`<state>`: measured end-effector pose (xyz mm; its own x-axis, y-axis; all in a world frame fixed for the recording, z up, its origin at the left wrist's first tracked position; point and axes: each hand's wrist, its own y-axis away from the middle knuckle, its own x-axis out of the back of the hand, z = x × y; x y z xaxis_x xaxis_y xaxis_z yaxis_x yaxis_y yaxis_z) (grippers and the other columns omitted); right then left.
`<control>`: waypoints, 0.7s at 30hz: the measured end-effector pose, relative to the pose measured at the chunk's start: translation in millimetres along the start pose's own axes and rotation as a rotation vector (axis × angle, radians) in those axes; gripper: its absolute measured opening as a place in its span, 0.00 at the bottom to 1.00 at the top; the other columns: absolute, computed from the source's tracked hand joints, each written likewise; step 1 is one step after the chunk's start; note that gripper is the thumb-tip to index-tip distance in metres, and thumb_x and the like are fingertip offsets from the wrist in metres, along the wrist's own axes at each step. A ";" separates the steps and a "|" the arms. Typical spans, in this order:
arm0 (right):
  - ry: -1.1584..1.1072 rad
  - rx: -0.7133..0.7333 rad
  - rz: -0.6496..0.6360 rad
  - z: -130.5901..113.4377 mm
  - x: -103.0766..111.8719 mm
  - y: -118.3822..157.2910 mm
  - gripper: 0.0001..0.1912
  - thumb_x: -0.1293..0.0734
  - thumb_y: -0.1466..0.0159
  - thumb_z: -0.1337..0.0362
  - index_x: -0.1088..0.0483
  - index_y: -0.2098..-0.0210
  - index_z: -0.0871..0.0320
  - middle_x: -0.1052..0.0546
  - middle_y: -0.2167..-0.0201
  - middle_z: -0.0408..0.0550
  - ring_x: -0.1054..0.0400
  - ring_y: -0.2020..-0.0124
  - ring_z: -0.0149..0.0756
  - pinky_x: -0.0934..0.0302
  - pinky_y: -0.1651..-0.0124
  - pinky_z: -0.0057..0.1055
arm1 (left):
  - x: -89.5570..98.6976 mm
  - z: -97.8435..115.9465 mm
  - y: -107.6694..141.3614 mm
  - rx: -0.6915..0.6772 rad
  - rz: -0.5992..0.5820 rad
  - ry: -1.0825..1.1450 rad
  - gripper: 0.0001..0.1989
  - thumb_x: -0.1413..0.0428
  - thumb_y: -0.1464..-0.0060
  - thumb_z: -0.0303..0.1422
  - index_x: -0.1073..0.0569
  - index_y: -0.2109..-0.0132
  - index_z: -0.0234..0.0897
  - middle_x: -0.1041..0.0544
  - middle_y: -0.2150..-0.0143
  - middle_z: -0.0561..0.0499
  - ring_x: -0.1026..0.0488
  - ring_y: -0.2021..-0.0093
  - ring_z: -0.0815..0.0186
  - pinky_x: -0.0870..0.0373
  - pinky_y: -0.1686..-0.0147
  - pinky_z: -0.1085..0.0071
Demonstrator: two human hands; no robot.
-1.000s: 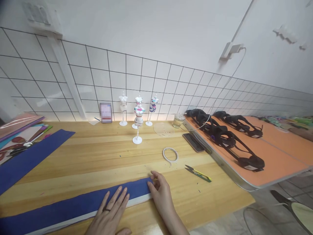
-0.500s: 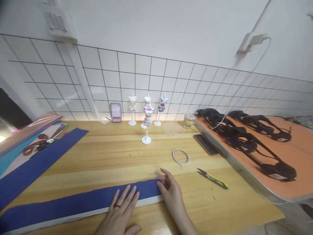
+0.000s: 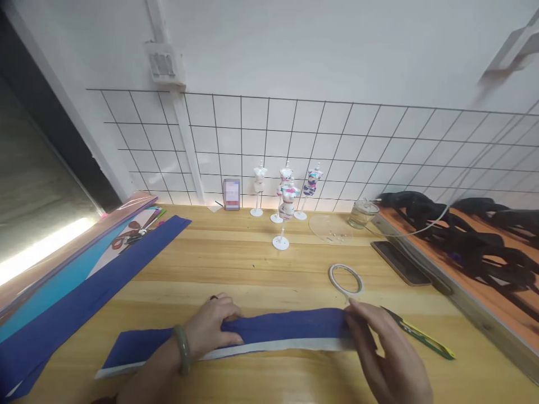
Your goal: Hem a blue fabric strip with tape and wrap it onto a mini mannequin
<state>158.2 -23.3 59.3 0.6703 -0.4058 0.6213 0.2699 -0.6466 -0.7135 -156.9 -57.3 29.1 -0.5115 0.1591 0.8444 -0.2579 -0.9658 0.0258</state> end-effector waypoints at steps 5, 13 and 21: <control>0.080 -0.038 0.132 13.0 21.4 -19.5 0.14 0.38 0.38 0.62 0.35 0.52 0.55 0.27 0.63 0.49 0.31 0.63 0.40 0.37 0.57 0.35 | 10.5 -7.1 4.5 0.014 -0.093 0.125 0.07 0.38 0.60 0.35 0.27 0.75 0.37 0.28 0.70 0.52 0.34 0.63 0.63 0.39 0.63 0.69; -0.025 -0.111 0.153 26.7 26.9 -73.0 0.14 0.37 0.39 0.61 0.33 0.53 0.54 0.27 0.64 0.47 0.31 0.65 0.37 0.36 0.59 0.35 | 8.2 -6.1 19.5 0.029 -0.258 0.558 0.10 0.45 0.52 0.38 0.31 0.64 0.37 0.30 0.72 0.57 0.35 0.70 0.68 0.38 0.69 0.71; 0.088 0.356 -0.050 -28.3 -3.0 -180.0 0.15 0.43 0.36 0.70 0.36 0.50 0.58 0.28 0.63 0.51 0.33 0.61 0.37 0.37 0.62 0.32 | -12.6 8.3 38.8 0.061 -0.370 1.033 0.27 0.38 0.66 0.51 0.27 0.64 0.35 0.27 0.73 0.52 0.31 0.70 0.63 0.35 0.63 0.66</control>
<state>88.0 76.0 194.9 0.5925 -0.4436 0.6725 0.5346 -0.4081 -0.7401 -153.6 -98.4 23.8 -0.8582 0.5077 -0.0755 -0.5101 -0.8273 0.2354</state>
